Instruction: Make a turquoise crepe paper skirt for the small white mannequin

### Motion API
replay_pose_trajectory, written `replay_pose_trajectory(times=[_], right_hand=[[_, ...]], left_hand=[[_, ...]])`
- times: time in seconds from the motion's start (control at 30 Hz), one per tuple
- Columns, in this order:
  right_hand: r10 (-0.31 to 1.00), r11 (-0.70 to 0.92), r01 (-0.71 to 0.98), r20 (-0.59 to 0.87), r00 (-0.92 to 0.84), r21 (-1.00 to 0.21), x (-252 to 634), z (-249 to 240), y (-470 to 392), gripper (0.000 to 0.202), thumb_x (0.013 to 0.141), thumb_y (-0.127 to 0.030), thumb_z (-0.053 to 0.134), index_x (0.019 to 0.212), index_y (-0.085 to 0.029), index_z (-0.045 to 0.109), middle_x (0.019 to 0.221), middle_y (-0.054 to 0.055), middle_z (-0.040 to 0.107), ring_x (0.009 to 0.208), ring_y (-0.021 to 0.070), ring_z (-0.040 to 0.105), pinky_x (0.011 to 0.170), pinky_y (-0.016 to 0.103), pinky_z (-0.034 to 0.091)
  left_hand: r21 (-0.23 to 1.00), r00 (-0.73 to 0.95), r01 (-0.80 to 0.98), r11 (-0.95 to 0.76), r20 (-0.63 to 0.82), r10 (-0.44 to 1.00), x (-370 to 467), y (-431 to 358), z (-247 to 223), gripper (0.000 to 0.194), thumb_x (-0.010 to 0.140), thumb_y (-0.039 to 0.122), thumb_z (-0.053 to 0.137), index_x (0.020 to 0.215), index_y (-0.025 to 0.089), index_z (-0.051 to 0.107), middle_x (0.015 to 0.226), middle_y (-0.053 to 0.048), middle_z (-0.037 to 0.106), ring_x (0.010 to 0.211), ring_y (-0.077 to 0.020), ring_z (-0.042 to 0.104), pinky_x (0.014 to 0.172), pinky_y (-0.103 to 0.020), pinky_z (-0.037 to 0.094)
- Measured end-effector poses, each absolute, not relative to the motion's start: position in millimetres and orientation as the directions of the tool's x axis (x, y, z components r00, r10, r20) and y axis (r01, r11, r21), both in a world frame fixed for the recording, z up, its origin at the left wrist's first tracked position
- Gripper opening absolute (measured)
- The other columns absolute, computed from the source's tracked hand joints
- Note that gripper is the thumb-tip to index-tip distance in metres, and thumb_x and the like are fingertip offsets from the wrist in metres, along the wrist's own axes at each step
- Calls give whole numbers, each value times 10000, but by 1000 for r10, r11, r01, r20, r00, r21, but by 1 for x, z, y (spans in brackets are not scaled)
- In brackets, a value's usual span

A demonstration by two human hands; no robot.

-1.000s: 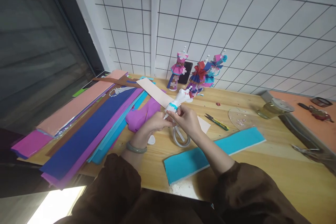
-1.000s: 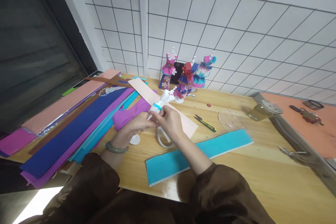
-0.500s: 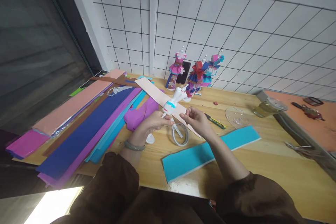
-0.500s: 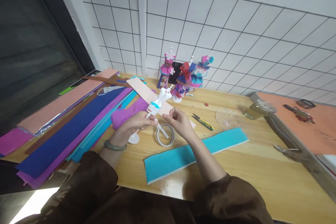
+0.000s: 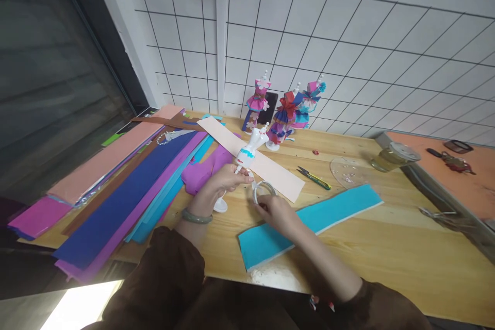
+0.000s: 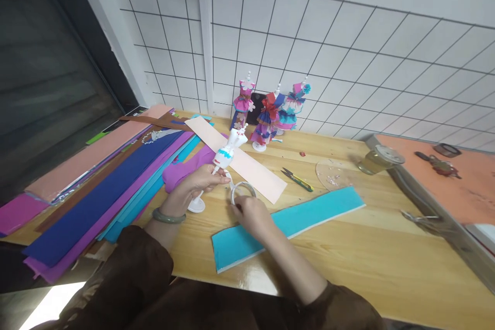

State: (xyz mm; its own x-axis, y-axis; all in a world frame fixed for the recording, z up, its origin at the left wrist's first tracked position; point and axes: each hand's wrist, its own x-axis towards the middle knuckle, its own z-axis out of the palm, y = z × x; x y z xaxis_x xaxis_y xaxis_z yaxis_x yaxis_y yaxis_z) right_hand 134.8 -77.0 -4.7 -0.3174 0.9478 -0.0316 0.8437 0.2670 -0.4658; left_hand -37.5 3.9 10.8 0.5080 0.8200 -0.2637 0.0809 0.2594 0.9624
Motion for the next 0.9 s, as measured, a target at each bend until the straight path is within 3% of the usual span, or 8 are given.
replay_pose_trajectory(times=[0.2,0.33,0.5,0.63,0.77,0.9], right_hand=[[964,250,911,0,-264,-328,160,20,-84,322,900,-333,419,614,-207,497,585,18,581,533,151,521,522,258,290],[970,238,937,10,-244,-254,177,36,-86,352,905,-361,400,599,-206,483,593,23,587,549,157,526,529,260,288],[973,223,952,-19,-232,-211,196,49,-91,377,904,-387,391,594,-207,508,605,35,606,544,161,538,517,262,295],[995,104,983,25,-102,-150,226,52,-78,358,887,-420,402,659,-225,597,615,35,627,543,172,562,495,260,303],[997,-52,999,63,51,14,265,43,-37,397,878,-454,389,709,-215,657,663,70,657,588,200,592,496,274,311],[994,-112,988,6,112,107,291,25,10,386,877,-422,396,788,-188,690,800,114,681,673,216,622,530,280,339]], left_hand=[[957,465,39,287,-272,843,-40,5,11,428,563,373,776,852,132,573,530,87,369,398,-10,206,375,-185,101],[944,461,72,321,-317,829,-36,2,15,410,540,349,793,806,138,562,499,99,329,393,-12,209,380,-186,101],[955,383,91,282,-295,875,-38,4,13,375,572,353,771,806,135,576,530,76,392,385,-10,226,379,-192,115],[963,348,62,261,-266,899,-43,9,6,328,643,350,722,853,136,588,536,72,387,380,-14,233,368,-192,136],[974,345,42,224,-225,911,-40,9,5,296,665,349,707,833,142,578,596,51,428,395,-11,257,360,-187,146],[966,302,-10,259,-244,922,-35,7,10,252,679,327,700,784,153,551,532,84,330,383,-12,225,364,-184,132]])
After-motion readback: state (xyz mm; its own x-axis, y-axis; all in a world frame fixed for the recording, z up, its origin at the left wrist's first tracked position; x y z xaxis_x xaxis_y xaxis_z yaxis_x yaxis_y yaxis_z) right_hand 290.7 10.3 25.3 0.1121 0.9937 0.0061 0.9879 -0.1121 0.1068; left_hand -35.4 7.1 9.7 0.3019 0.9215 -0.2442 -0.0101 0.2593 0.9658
